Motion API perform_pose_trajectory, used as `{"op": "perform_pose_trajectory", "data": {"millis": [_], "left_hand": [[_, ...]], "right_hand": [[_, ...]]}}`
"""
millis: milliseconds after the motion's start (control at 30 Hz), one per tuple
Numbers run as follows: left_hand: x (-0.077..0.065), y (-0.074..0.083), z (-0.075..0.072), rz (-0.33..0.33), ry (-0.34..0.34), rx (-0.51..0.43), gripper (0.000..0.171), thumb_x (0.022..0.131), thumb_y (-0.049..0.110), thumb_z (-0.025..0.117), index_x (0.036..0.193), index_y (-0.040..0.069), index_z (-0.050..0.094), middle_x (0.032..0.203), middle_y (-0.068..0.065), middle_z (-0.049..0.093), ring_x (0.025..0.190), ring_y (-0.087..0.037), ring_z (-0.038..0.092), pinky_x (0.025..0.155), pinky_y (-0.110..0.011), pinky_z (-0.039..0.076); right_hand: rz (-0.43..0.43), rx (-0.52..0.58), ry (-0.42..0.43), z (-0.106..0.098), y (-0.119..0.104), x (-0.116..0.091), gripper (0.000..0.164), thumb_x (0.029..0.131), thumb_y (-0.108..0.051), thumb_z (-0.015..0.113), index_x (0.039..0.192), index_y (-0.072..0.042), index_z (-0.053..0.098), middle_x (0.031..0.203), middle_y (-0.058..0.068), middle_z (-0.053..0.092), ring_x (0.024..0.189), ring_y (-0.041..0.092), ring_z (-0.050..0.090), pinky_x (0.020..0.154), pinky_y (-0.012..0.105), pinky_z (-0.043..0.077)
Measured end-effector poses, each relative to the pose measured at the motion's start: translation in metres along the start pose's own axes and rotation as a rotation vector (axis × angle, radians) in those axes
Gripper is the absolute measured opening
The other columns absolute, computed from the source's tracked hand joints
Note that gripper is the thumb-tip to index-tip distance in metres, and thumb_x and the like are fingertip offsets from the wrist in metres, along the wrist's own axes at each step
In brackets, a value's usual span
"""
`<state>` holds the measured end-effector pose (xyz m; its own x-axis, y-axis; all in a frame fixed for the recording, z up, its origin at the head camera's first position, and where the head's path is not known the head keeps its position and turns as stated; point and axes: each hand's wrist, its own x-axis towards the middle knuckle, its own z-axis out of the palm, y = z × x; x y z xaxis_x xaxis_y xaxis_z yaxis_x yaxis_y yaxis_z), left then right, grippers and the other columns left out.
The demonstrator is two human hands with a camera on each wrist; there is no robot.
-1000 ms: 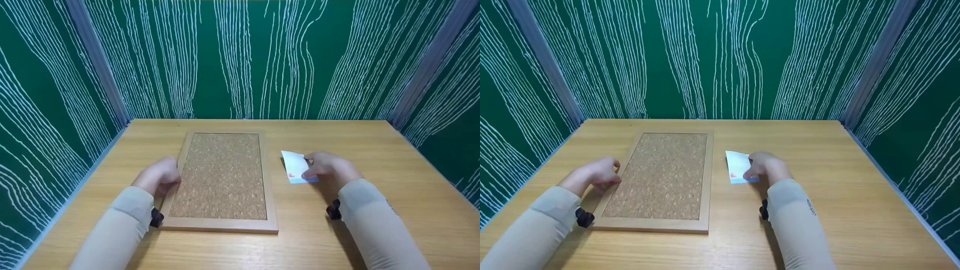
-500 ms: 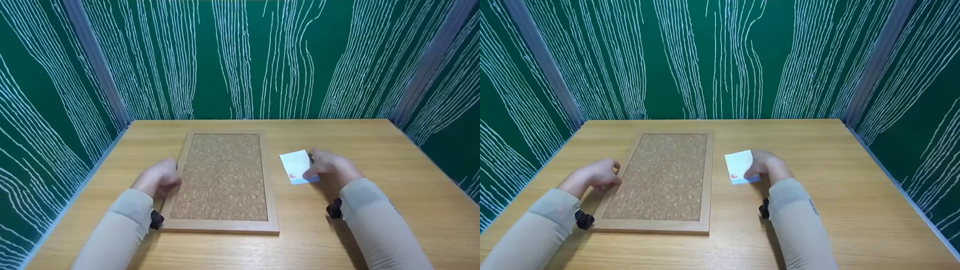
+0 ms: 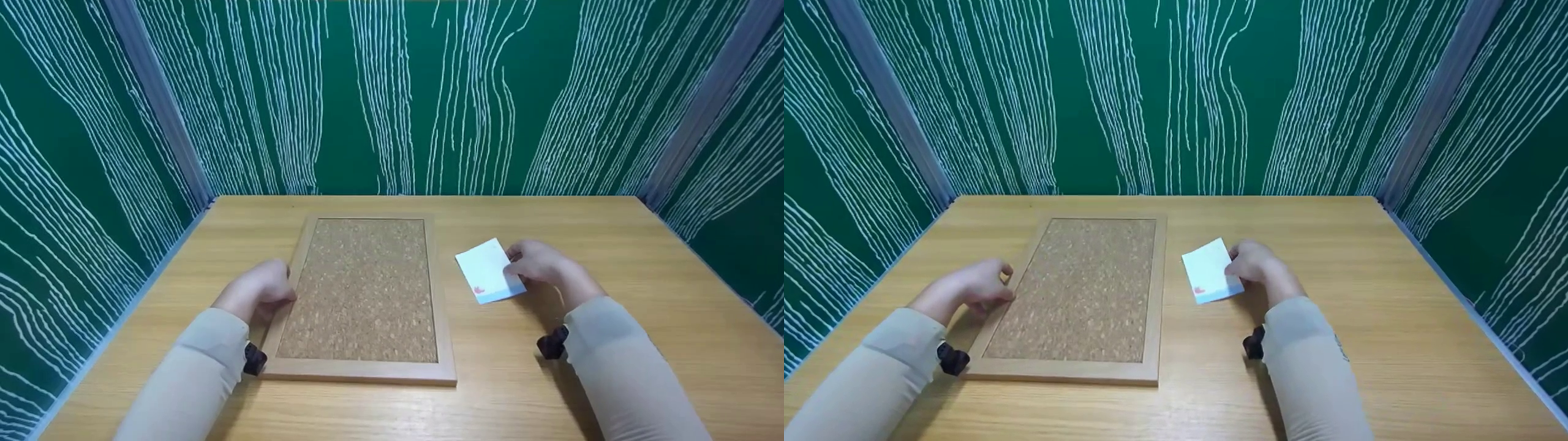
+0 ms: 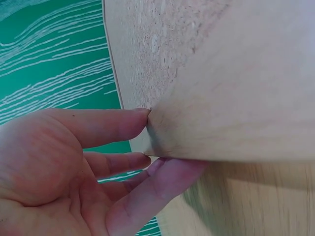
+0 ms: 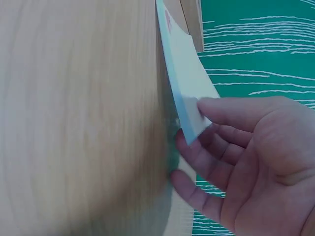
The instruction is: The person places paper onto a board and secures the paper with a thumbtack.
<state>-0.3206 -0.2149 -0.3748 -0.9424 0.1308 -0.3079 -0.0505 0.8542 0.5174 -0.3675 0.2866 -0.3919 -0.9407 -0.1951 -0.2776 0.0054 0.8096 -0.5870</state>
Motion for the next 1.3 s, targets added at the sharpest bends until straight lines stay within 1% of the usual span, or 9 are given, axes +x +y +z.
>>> {"op": "perform_pose_trajectory", "data": {"millis": [67,233,433,533,700,800,867,1067,1300], "left_hand": [[-0.001,0.001,0.0,-0.025,-0.006,-0.034,0.046,0.084,-0.003,0.064,0.127,-0.015,0.055,0.1,-0.022,0.057,0.075,-0.031,0.063,0.052,-0.036,0.056],[-0.002,0.002,0.001,-0.055,-0.01,-0.067,0.047,0.086,-0.002,0.063,0.13,-0.013,0.054,0.102,-0.022,0.059,0.075,-0.031,0.065,0.055,-0.039,0.058],[-0.001,0.002,0.001,-0.045,-0.006,-0.059,0.041,0.084,-0.003,0.063,0.124,-0.012,0.057,0.097,-0.02,0.059,0.075,-0.029,0.064,0.054,-0.037,0.057],[-0.001,0.002,0.001,-0.033,0.0,-0.054,0.033,0.083,-0.004,0.064,0.115,-0.011,0.06,0.094,-0.018,0.059,0.077,-0.03,0.062,0.053,-0.036,0.056],[0.0,0.003,0.002,-0.002,0.015,-0.019,0.02,0.081,-0.005,0.064,0.101,-0.008,0.061,0.089,-0.016,0.058,0.076,-0.031,0.061,0.053,-0.036,0.055],[0.0,0.002,0.002,-0.004,0.01,-0.028,0.021,0.082,-0.005,0.064,0.102,-0.009,0.061,0.09,-0.017,0.058,0.075,-0.031,0.062,0.053,-0.037,0.057],[0.0,0.002,0.002,-0.023,0.003,-0.054,0.024,0.083,-0.006,0.064,0.106,-0.01,0.06,0.092,-0.018,0.057,0.075,-0.031,0.062,0.054,-0.038,0.057],[0.001,0.002,0.001,-0.019,0.002,-0.019,0.022,0.083,-0.005,0.064,0.103,-0.009,0.06,0.09,-0.019,0.056,0.072,-0.031,0.061,0.05,-0.035,0.055],[-0.002,0.003,0.002,-0.017,0.007,-0.037,0.027,0.084,-0.006,0.064,0.111,-0.011,0.06,0.094,-0.019,0.057,0.079,-0.033,0.061,0.053,-0.036,0.055]], "right_hand": [[-0.006,0.046,0.015,0.0,0.001,0.0,0.043,0.096,-0.014,0.064,0.132,0.007,0.055,0.113,0.019,0.057,0.091,0.029,0.057,0.075,0.035,0.05],[-0.031,0.129,0.041,-0.001,0.0,-0.002,0.036,0.098,-0.014,0.063,0.128,0.006,0.059,0.115,0.018,0.058,0.097,0.029,0.057,0.076,0.036,0.054],[-0.046,0.204,0.051,-0.004,0.0,-0.007,0.038,0.099,-0.014,0.062,0.132,0.004,0.058,0.122,0.019,0.058,0.102,0.03,0.056,0.084,0.04,0.053],[-0.064,0.247,0.056,-0.007,0.0,-0.009,0.04,0.1,-0.014,0.06,0.135,0.005,0.056,0.126,0.021,0.058,0.103,0.031,0.057,0.087,0.042,0.054],[-0.114,0.361,0.083,-0.011,0.001,-0.013,0.038,0.102,-0.014,0.06,0.133,0.008,0.054,0.118,0.019,0.059,0.095,0.027,0.059,0.081,0.036,0.056],[-0.142,0.442,0.102,-0.014,0.0,-0.016,0.038,0.103,-0.014,0.059,0.132,0.01,0.052,0.113,0.018,0.06,0.091,0.024,0.061,0.078,0.033,0.057],[-0.154,0.487,0.119,-0.018,0.0,-0.019,0.039,0.103,-0.015,0.06,0.133,0.009,0.052,0.113,0.017,0.061,0.091,0.023,0.062,0.079,0.032,0.057],[-0.194,0.614,0.173,-0.03,0.0,-0.028,0.039,0.103,-0.018,0.062,0.132,0.007,0.051,0.111,0.012,0.064,0.091,0.02,0.065,0.081,0.032,0.058],[-0.22,0.674,0.197,-0.034,0.0,-0.034,0.039,0.102,-0.021,0.065,0.128,0.006,0.052,0.106,0.007,0.064,0.09,0.018,0.064,0.081,0.03,0.057]]}}
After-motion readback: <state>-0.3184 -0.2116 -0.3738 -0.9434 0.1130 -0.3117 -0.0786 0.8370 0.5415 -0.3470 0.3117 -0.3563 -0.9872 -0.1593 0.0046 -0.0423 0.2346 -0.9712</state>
